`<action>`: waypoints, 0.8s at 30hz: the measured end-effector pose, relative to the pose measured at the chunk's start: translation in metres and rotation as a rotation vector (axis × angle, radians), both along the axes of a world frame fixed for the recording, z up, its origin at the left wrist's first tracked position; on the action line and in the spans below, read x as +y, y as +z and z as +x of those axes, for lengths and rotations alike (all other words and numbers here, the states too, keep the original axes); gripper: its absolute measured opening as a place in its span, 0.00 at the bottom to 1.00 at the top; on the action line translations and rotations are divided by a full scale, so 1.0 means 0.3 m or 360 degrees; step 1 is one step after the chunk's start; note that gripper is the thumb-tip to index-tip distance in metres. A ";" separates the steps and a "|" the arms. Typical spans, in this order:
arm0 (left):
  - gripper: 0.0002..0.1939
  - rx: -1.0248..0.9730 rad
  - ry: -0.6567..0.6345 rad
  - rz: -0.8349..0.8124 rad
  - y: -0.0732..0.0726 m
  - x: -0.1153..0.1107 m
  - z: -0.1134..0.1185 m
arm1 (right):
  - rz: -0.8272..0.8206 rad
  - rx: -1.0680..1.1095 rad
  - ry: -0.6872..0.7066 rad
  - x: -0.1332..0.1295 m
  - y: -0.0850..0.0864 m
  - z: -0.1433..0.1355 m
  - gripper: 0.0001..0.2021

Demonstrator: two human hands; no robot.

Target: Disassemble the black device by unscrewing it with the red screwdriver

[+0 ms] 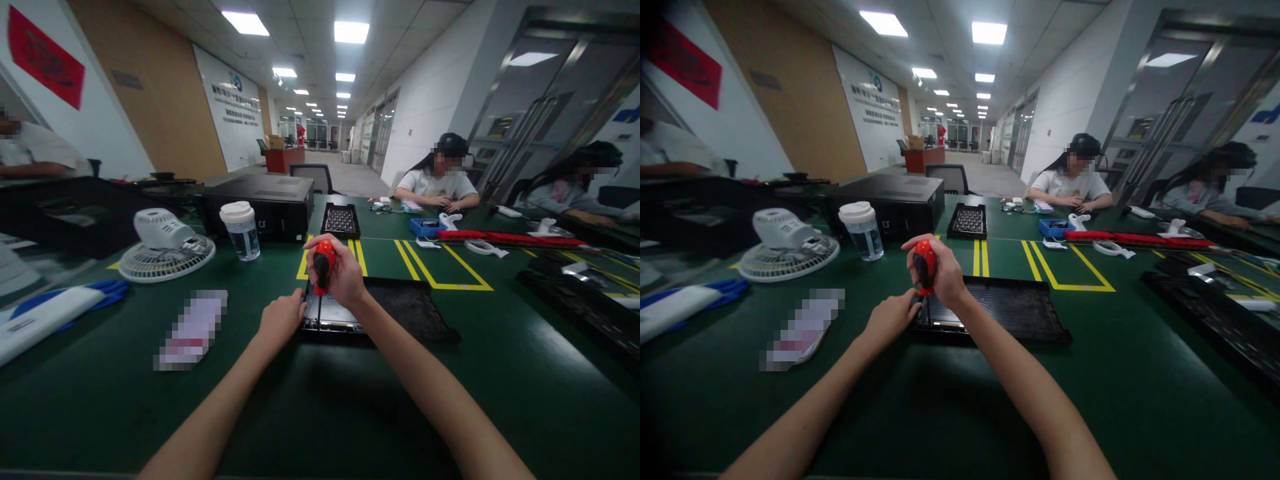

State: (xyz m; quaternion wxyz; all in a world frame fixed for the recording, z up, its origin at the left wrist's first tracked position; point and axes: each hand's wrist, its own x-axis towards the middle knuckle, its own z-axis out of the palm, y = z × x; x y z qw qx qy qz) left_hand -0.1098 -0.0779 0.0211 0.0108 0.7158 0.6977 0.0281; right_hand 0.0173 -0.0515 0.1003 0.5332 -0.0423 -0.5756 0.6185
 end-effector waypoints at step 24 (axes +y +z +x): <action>0.16 -0.0022 0.0009 -0.0001 0.003 -0.001 0.002 | -0.0018 -0.0041 -0.0107 0.017 -0.020 0.025 0.13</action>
